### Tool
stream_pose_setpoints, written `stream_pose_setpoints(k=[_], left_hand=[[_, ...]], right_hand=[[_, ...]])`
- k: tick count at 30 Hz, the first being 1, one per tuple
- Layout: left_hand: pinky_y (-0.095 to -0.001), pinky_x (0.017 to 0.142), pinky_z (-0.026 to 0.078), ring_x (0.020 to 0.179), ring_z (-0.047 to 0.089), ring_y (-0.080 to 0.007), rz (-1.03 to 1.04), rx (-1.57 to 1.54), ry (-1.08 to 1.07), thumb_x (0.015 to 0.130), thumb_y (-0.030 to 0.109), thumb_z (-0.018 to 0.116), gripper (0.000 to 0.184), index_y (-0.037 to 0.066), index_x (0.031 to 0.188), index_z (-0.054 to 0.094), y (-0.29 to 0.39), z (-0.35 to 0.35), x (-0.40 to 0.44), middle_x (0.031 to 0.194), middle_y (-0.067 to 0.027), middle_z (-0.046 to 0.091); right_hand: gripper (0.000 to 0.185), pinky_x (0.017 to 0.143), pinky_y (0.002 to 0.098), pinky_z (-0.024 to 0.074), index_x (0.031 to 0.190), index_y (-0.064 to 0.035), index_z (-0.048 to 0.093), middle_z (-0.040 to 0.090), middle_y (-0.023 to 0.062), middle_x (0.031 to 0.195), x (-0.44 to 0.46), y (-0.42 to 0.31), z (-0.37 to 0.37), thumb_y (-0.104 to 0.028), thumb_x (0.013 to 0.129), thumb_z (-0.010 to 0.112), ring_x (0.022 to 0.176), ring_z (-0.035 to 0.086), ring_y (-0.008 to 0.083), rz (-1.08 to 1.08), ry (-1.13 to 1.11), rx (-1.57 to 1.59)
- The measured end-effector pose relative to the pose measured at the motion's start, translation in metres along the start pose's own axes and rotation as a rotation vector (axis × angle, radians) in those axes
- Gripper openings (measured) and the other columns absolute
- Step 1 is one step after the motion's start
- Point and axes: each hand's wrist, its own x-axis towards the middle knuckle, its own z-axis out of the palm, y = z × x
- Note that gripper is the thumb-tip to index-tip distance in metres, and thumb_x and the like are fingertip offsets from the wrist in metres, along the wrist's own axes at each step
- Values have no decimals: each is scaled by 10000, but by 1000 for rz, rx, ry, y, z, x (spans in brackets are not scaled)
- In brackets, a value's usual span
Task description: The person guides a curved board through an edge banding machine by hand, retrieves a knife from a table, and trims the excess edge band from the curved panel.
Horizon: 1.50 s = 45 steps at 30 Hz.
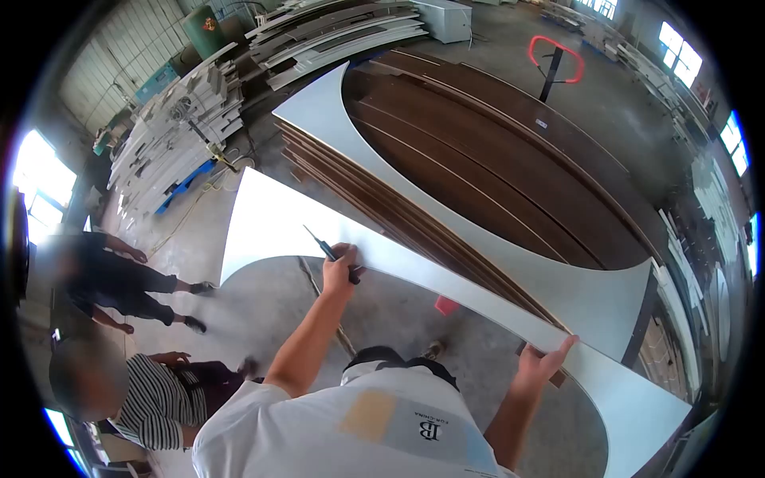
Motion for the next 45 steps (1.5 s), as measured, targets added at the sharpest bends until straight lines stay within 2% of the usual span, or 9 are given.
stream_pose_setpoints(k=[9, 20, 26, 28, 30, 35, 40, 43, 45], left_hand=[[-364, 553, 590, 616, 606, -187, 34, 209, -9, 909, 110, 784, 218, 96, 1072, 641, 13, 49, 113, 847, -42, 624], [-337, 470, 432, 620, 662, -207, -15, 377, 68, 895, 116, 796, 213, 126, 1037, 638, 47, 57, 295, 850, -41, 662], [-330, 477, 423, 645, 628, -179, -69, 472, 28, 882, 103, 796, 208, 133, 1046, 672, 73, 33, 412, 852, -19, 655], [-310, 466, 408, 644, 618, -168, -72, 535, 44, 888, 116, 790, 205, 144, 1054, 674, 79, 29, 434, 868, -13, 657], [-290, 454, 390, 642, 614, -168, -94, 590, 46, 898, 132, 784, 207, 158, 1068, 669, 94, 27, 451, 890, -11, 660], [-287, 442, 373, 642, 612, -168, -125, 572, -1, 924, 160, 772, 173, 176, 1039, 644, 99, 37, 463, 876, -14, 650], [-280, 430, 338, 564, 587, -172, -138, 602, 4, 932, 183, 773, 177, 185, 1025, 623, 97, 33, 480, 848, -14, 648], [-293, 454, 414, 669, 666, -196, -154, 637, -34, 942, 218, 764, 187, 181, 1087, 652, 95, 24, 493, 1012, -35, 692], [-294, 460, 426, 679, 674, -217, -157, 652, -11, 943, 244, 776, 228, 172, 1115, 644, 91, 25, 489, 1017, -50, 684]], right_hand=[[603, 1110, 394, 498, 1497, -140, 537, 606, 32, 1476, 87, 78, 8, -505, 1032, 658, 1344, 578, 236, 129, 79, 1], [518, 1075, 455, 539, 1424, -136, 584, 649, 41, 1399, 121, 234, 59, -497, 1054, 620, 1294, 614, 259, 119, 156, 4], [538, 980, 451, 579, 1354, -130, 609, 655, 66, 1333, 122, 320, 87, -519, 997, 709, 1219, 639, 260, 143, 341, 16], [405, 896, 426, 622, 1200, -169, 680, 720, 16, 1129, 109, 337, 117, -463, 945, 793, 1060, 703, 228, 165, 598, 50], [387, 830, 398, 632, 1168, -181, 685, 723, 2, 1102, 106, 359, 115, -443, 921, 827, 1003, 709, 197, 139, 545, 145], [534, 822, 394, 634, 1119, -115, 694, 729, 12, 1046, 96, 363, 138, -529, 837, 881, 905, 729, 181, 197, 724, -101], [715, 770, 395, 622, 1111, 0, 713, 759, 87, 1002, 101, 376, 103, -629, 804, 860, 805, 759, 219, 216, 680, -392], [801, 734, 386, 613, 1132, 43, 716, 774, 118, 1009, 97, 377, 100, -667, 787, 849, 773, 771, 238, 227, 661, -469], [816, 745, 384, 605, 1160, 36, 713, 780, 118, 1032, 98, 372, 96, -682, 791, 837, 789, 782, 243, 248, 640, -487]])
